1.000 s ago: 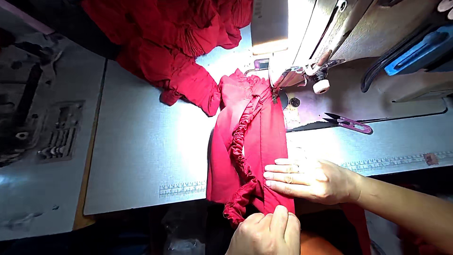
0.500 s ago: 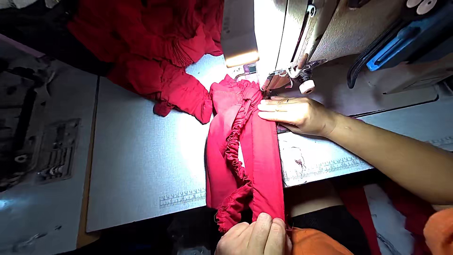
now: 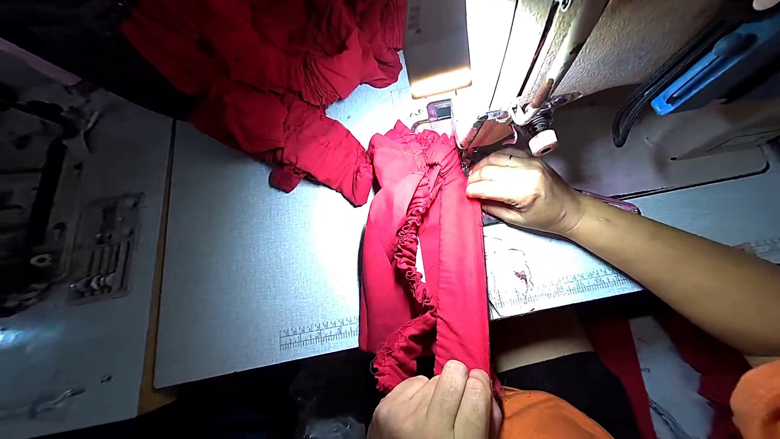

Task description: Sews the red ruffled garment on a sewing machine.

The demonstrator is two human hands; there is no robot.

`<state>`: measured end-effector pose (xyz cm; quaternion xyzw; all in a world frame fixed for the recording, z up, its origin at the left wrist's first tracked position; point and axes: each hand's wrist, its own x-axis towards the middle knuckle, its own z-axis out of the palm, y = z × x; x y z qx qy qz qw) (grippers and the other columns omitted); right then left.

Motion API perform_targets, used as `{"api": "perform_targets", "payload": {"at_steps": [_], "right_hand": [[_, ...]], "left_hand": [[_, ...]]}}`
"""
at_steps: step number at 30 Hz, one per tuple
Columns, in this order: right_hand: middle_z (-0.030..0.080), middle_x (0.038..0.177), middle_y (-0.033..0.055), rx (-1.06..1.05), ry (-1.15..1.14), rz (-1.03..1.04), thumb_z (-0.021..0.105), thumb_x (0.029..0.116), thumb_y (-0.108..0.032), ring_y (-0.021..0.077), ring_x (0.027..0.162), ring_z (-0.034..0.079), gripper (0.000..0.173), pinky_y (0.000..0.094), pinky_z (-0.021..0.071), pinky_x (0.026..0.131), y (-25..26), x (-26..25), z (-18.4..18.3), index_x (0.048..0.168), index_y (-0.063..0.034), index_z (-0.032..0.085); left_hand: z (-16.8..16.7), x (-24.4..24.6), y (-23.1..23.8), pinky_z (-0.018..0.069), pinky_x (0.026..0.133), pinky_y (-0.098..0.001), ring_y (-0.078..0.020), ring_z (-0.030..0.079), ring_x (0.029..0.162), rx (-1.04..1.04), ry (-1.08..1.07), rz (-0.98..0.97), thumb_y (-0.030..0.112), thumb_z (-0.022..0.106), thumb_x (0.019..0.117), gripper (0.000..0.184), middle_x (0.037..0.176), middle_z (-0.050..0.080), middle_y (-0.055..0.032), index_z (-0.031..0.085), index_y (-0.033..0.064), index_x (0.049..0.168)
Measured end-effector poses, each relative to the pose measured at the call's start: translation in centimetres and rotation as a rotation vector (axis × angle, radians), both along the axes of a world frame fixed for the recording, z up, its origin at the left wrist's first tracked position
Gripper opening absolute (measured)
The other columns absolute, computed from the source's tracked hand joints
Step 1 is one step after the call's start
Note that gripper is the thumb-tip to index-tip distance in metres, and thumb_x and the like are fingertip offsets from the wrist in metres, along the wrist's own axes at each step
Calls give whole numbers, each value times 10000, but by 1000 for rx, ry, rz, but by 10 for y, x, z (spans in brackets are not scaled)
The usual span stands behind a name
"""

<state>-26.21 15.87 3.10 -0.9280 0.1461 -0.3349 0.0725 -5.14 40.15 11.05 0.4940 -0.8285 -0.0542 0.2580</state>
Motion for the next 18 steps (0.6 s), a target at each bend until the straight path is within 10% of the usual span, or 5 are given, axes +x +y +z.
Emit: {"api": "perform_targets", "payload": {"at_steps": [18], "right_hand": [[762, 1037, 87, 80, 70, 162, 581, 988, -130, 271, 1143, 662, 206, 446, 461, 1036, 45, 3, 11, 1009, -58, 772]], "left_hand": [[-1, -3, -2, 303, 476, -258, -143, 432, 509, -21, 54, -1, 158, 629, 930, 156, 609, 514, -27, 699, 75, 818]]}}
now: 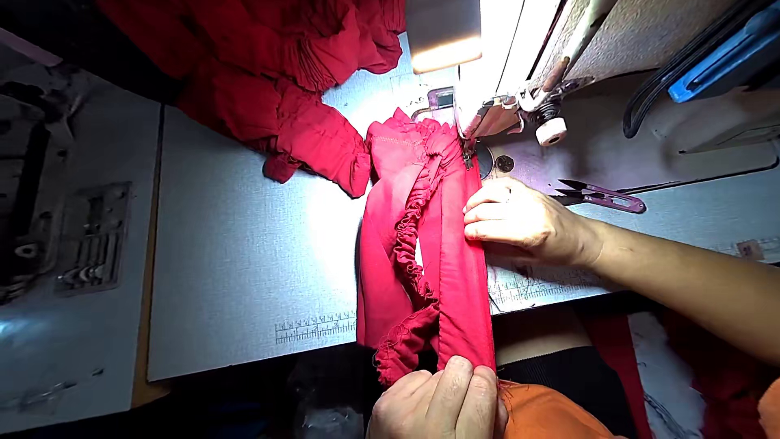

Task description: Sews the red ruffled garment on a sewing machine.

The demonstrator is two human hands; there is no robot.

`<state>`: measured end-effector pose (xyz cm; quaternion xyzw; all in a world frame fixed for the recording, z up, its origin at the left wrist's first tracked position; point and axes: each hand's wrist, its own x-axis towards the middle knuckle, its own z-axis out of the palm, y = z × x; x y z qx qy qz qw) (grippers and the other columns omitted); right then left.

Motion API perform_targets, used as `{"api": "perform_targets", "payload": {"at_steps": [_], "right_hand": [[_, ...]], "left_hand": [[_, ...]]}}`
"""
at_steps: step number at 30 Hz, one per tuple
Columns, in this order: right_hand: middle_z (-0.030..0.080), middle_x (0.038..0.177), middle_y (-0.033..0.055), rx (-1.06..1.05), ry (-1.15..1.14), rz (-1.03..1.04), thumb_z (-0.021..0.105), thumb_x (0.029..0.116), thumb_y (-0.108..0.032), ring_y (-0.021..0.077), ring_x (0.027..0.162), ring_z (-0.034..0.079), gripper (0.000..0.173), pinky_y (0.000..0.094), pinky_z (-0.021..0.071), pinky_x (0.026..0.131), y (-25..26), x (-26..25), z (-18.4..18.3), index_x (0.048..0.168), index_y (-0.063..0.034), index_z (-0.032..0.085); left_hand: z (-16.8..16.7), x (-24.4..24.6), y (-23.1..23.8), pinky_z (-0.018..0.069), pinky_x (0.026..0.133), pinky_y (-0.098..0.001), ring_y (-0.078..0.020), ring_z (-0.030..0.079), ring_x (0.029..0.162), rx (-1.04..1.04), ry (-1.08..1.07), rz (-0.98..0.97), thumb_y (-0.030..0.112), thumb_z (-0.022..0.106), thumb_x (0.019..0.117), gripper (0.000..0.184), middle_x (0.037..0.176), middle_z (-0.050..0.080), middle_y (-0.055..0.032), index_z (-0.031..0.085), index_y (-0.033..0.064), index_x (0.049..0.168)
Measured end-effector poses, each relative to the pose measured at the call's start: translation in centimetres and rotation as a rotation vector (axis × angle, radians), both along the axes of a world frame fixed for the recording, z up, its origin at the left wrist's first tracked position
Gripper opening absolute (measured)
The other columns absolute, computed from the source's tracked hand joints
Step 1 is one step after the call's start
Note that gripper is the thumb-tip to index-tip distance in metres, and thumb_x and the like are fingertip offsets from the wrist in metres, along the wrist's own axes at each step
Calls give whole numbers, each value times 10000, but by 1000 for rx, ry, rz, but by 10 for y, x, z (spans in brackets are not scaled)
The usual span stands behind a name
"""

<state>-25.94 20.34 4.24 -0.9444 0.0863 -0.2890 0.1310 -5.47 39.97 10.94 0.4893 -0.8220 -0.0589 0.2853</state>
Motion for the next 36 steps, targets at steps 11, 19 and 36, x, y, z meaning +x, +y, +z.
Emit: {"api": "perform_targets", "payload": {"at_steps": [11, 19, 36], "right_hand": [[736, 957, 115, 19, -51, 27, 595, 962, -105, 271, 1019, 681, 167, 415, 506, 950, 21, 8, 5, 963, -26, 742], [746, 902, 103, -22, -93, 59, 595, 997, -65, 245, 978, 696, 208, 369, 528, 964, 40, 5, 5, 1066, -39, 790], [736, 1217, 189, -32, -49, -92, 471, 1041, 6, 289, 1215, 683, 292, 351, 497, 1101, 97, -11, -15, 1215, 30, 704]], "left_hand": [[-6, 1, 1, 305, 476, -246, -129, 439, 516, -18, 12, 15, 167, 613, 941, 166, 620, 517, -22, 694, 82, 824], [-11, -3, 1, 319, 469, -241, -131, 448, 509, -38, 11, 5, 172, 611, 941, 176, 616, 515, -19, 698, 81, 819], [-29, -23, -1, 309, 442, -251, -131, 435, 474, -61, -10, -58, 145, 596, 927, 194, 596, 507, -22, 686, 70, 773]]}}
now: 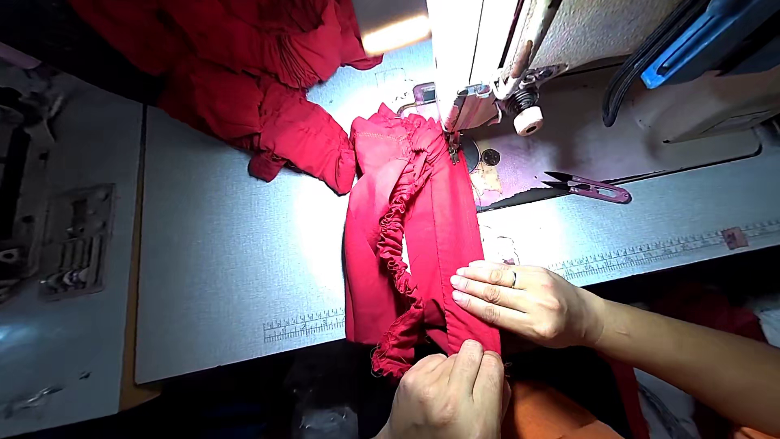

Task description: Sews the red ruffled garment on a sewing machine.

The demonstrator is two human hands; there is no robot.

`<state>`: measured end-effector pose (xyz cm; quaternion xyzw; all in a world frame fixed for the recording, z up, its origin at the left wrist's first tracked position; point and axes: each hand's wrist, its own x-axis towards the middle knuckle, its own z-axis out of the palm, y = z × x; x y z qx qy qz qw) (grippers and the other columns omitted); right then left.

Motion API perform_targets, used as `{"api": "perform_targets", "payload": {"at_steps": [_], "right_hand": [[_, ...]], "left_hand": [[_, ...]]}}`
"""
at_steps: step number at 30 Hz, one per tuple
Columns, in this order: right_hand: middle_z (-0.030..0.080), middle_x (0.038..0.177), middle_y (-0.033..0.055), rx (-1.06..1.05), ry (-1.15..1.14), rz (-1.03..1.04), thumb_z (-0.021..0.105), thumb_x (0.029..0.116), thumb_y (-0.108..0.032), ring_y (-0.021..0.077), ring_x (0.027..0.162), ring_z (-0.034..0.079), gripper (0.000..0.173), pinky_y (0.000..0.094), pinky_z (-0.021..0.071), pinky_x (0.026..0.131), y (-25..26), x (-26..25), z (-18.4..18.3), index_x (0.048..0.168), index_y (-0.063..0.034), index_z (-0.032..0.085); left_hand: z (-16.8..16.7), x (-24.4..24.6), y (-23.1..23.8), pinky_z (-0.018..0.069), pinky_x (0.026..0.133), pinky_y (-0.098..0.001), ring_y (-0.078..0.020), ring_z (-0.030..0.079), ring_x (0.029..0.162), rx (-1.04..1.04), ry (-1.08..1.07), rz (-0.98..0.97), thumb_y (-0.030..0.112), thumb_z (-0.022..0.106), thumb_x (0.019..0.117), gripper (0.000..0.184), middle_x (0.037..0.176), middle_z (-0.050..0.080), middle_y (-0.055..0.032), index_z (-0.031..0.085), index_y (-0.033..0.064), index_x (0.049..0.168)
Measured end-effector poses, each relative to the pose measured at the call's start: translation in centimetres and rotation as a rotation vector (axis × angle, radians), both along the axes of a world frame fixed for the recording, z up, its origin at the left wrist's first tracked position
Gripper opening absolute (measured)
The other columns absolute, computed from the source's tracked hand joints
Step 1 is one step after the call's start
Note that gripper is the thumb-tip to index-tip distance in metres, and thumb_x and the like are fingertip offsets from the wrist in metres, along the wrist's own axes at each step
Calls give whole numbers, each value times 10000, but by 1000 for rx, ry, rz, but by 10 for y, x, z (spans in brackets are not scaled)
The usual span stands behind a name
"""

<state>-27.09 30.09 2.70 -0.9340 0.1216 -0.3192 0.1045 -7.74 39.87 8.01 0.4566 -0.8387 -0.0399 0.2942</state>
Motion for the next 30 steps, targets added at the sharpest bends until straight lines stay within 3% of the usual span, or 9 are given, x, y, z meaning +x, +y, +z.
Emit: {"api": "perform_targets", "payload": {"at_steps": [14, 17, 20, 24, 25, 27, 29, 30], "right_hand": [[743, 1203, 183, 60, 24, 74, 467, 1057, -18, 289, 1212, 688, 269, 374, 502, 1104, 14, -7, -5, 1175, 29, 704], [747, 1194, 181, 103, -17, 56, 482, 1056, -28, 281, 1212, 688, 252, 362, 497, 1106, 18, -9, -6, 1141, 33, 711], [760, 1146, 175, 105, -56, 26, 479, 1058, -34, 270, 1183, 703, 234, 358, 504, 1095, 20, -8, -8, 1063, 13, 709], [756, 1174, 165, 109, -62, 1, 486, 1041, -4, 271, 1202, 694, 257, 377, 501, 1113, 24, -6, -12, 1147, 13, 719], [754, 1181, 167, 107, -65, -9, 492, 1042, -4, 272, 1205, 693, 254, 379, 506, 1111, 25, -6, -12, 1155, 12, 719], [757, 1175, 158, 97, -76, -31, 502, 1039, -13, 265, 1201, 695, 249, 373, 510, 1105, 27, -4, -13, 1146, 0, 726], [755, 1181, 156, 110, -90, -43, 502, 1038, -13, 260, 1213, 688, 250, 374, 503, 1114, 29, -4, -16, 1148, 0, 726], [754, 1185, 157, 119, -98, -50, 501, 1038, -11, 260, 1219, 685, 252, 374, 499, 1118, 30, -3, -17, 1152, 1, 726]], "left_hand": [[-20, 1, -6, 340, 419, -243, -124, 467, 464, 61, 1, -85, 133, 584, 929, 178, 614, 536, -23, 669, 72, 785], [-11, 12, -21, 406, 430, -272, -130, 568, 517, 216, 6, -205, 191, 590, 949, 191, 670, 615, -18, 690, 104, 812], [14, 26, -58, 484, 531, -271, -93, 613, 631, 380, 60, -243, 270, 578, 1001, 229, 728, 631, 17, 727, 130, 898], [30, 31, -144, 582, 626, -266, -45, 675, 663, 446, 49, -16, 210, 504, 1037, 265, 752, 696, 37, 729, 109, 940], [29, 31, -164, 593, 687, -338, -101, 699, 702, 489, 12, 95, 216, 494, 1061, 295, 778, 711, -5, 730, 88, 937], [22, 30, -198, 552, 665, -435, -200, 675, 676, 534, -61, 322, 294, 494, 1082, 409, 715, 656, -73, 669, 50, 804], [16, 28, -216, 509, 635, -492, -270, 644, 676, 566, -109, 476, 434, 526, 1057, 530, 680, 603, -113, 586, 44, 703], [14, 26, -220, 484, 670, -528, -309, 625, 736, 584, -98, 518, 465, 581, 1026, 537, 719, 595, -138, 587, 29, 713]]}}
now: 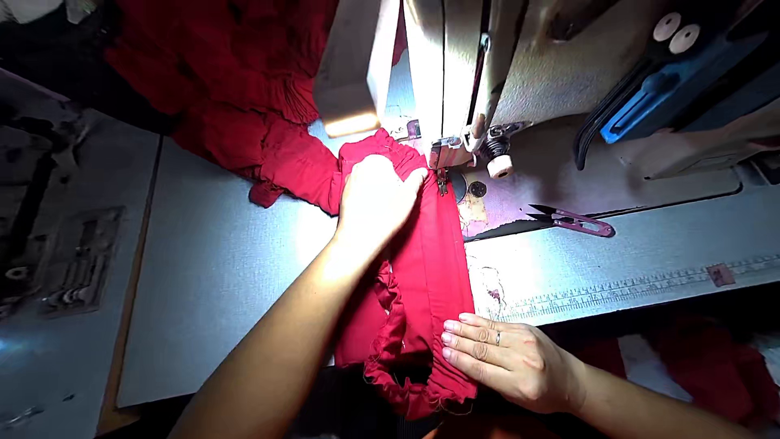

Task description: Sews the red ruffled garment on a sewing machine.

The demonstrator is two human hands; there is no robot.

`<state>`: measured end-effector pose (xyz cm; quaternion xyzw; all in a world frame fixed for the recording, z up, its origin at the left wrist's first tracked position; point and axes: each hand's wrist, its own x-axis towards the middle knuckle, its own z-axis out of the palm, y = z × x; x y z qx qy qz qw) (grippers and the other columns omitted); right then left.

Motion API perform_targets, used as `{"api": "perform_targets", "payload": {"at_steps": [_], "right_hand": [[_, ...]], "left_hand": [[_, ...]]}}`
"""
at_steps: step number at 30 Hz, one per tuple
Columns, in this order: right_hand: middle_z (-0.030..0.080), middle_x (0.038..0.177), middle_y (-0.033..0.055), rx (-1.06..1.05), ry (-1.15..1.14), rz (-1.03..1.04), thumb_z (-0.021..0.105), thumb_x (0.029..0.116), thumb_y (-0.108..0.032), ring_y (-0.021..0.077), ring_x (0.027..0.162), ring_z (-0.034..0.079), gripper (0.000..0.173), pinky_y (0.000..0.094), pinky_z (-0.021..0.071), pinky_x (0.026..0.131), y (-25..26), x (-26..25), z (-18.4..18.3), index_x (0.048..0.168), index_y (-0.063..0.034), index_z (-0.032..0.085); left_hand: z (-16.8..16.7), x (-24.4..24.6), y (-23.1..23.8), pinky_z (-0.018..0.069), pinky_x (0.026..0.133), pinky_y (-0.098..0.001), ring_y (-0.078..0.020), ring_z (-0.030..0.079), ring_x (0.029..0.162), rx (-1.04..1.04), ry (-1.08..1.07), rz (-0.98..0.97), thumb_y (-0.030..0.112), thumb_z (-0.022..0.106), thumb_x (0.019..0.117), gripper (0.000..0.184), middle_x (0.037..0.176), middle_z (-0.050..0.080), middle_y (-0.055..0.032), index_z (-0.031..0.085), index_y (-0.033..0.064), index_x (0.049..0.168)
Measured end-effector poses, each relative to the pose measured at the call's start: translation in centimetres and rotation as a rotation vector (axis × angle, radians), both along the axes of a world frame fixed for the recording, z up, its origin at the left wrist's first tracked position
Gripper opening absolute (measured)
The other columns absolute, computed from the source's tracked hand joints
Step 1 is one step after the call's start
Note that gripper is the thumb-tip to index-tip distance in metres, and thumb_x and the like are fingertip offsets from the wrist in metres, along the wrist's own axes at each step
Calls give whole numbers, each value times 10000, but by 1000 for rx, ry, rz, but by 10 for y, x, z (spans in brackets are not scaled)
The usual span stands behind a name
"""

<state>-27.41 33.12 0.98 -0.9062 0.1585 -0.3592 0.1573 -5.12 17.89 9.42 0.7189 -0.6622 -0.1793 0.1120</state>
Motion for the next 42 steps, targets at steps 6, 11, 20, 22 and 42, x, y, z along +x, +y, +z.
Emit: {"api": "perform_targets", "payload": {"at_steps": [6, 11, 20, 22, 42], "right_hand": [[753, 1179, 171, 44, -19, -17, 495, 1033, -2, 276, 1216, 686, 260, 382, 501, 1117, 5, 2, -4, 1152, 10, 725], [748, 1183, 191, 75, -17, -26, 509, 1024, 8, 294, 1211, 687, 238, 389, 500, 1115, 8, 2, -3, 1133, 22, 720], [747, 1171, 200, 112, -41, -110, 491, 1021, 16, 277, 1218, 681, 243, 374, 477, 1132, 17, 7, -5, 1128, 19, 709], [748, 1173, 201, 141, -42, -123, 485, 1017, 13, 276, 1224, 679, 256, 375, 469, 1140, 19, 8, -3, 1129, 22, 714], [779, 1109, 120, 333, -50, -310, 520, 964, -1, 205, 1204, 693, 278, 365, 486, 1141, -49, 29, 19, 1050, 14, 784]], "left_hand": [[-30, 5, -26, 480, 765, -602, -404, 670, 946, -295, -30, -32, 239, 584, 960, 262, 918, 672, -218, 644, -15, 936], [-29, -5, -48, 486, 835, -594, -352, 661, 1115, -219, -104, -21, 267, 589, 934, 319, 1141, 694, -161, 640, 82, 1189], [-18, -17, -43, 462, 898, -597, -375, 609, 1225, -81, -175, 2, 205, 601, 927, 501, 1300, 638, -185, 534, 88, 1409], [-17, -17, -44, 462, 896, -597, -375, 613, 1219, -72, -174, -4, 196, 609, 918, 493, 1286, 645, -182, 542, 94, 1396], [-10, -11, -112, 433, 983, -620, -426, 617, 1218, -66, -168, -14, 144, 579, 961, 323, 1238, 669, -252, 653, -1, 1240]]}}
